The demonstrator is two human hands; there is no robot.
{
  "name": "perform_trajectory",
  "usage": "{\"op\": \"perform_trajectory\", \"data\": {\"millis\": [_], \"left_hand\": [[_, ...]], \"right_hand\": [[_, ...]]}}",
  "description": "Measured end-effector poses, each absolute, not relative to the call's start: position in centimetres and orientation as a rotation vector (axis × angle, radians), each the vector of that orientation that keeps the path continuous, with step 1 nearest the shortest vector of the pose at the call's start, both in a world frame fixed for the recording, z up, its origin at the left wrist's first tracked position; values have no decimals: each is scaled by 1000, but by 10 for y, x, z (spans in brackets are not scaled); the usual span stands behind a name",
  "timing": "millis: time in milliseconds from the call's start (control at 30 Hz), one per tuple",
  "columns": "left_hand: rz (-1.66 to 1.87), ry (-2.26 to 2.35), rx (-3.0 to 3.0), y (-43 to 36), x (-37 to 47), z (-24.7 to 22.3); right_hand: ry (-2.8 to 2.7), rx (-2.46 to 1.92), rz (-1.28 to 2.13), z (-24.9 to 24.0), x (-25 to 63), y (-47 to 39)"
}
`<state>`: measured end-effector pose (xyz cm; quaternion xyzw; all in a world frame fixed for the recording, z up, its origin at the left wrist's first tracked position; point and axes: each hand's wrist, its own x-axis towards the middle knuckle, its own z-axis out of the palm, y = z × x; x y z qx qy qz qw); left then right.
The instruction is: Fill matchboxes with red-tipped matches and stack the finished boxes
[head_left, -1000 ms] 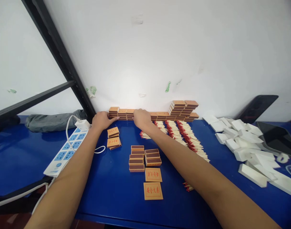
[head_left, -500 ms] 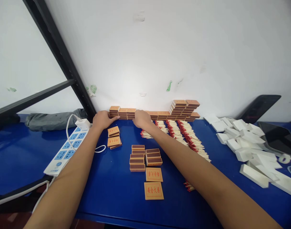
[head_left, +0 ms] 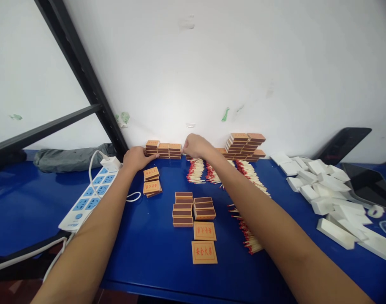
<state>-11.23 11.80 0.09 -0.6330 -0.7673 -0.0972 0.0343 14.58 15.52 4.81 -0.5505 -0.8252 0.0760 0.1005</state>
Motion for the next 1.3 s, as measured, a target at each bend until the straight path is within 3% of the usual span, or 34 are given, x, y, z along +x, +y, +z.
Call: {"op": "perform_trajectory", "data": {"millis": [367,900,1300], "left_hand": [[-324,-2361,-1968,120,-116,-2],[-331,-2361,-1967,122,-118,-4],[-389,-2353,-1958,119,-114,-2]], "right_hand": [[-2568,-1618,-49,37,175,170],[-2538,-1477,-99,45,182,179],[-2526,-1187,-356,34,120,136]]}}
